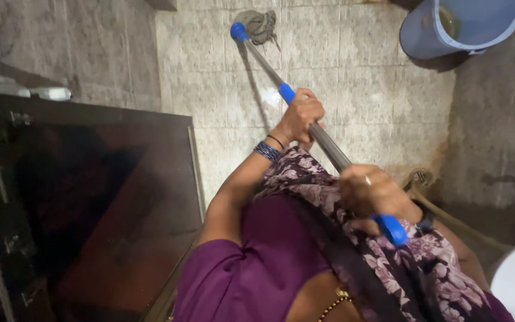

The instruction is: The person mops a tiled bathroom floor using a long-handled mop. They move the mop back and forth across the floor, covering areas near a toilet, a bucket, and a glass shower door.

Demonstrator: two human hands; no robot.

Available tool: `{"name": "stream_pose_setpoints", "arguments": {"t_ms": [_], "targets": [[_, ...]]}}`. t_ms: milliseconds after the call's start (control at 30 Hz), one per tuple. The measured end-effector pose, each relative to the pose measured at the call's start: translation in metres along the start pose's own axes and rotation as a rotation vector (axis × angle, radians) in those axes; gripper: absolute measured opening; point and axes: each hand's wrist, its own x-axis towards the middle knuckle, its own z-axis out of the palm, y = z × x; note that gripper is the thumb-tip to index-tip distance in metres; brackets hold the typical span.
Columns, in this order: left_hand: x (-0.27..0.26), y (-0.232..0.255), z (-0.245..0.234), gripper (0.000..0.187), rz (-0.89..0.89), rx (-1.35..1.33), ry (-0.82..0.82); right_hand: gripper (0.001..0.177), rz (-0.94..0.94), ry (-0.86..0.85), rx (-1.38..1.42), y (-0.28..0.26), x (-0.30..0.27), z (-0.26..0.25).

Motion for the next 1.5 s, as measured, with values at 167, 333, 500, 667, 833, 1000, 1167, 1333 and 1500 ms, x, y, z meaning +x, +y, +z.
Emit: {"name": "stream_pose_setpoints", "arguments": {"t_ms": [167, 333, 500, 667, 833, 1000, 1167, 1333, 1500], "targets": [[-0.016, -0.06, -0.017, 0.019, -0.193, 0.257, -0.088, 0.022, 0.085, 0.039, -0.203, 0.087, -0.024, 0.01], [-0.069, -0.102, -0.021, 0.031, -0.515, 0.445, -0.336, 0.023, 0.331, -0.232, -0.28, 0.13, -0.04, 0.052], [-0.108, -0.063, -0.008, 0.033, -0.49, 0.477, -0.229, 0.026, 0.313, -0.365, -0.399, 0.102, -0.065, 0.078], [-0.097, 0.009, -0.007, 0.027, -0.332, 0.456, -0.282, 0.012, 0.23, -0.233, -0.54, 0.011, -0.066, 0.085], [-0.052, 0.112, -0.003, 0.021, -0.004, 0.41, -0.397, 0.021, 0.231, -0.161, -0.647, -0.122, -0.042, 0.102], [-0.058, 0.17, 0.038, 0.031, 0.269, -0.081, -0.442, 0.044, 0.15, -0.033, -0.531, -0.217, -0.02, 0.13], [-0.089, 0.2, 0.092, 0.017, 0.449, -0.488, -0.426, 0.05, 0.077, 0.051, -0.391, -0.234, -0.049, 0.15], [-0.063, 0.197, 0.053, 0.02, 0.56, -0.486, -0.246, 0.047, 0.106, 0.112, -0.22, -0.205, -0.124, 0.142], [-0.028, 0.188, 0.028, 0.021, 0.478, -0.451, -0.224, 0.033, -0.126, 0.1, -0.193, -0.165, -0.107, 0.106]]}}
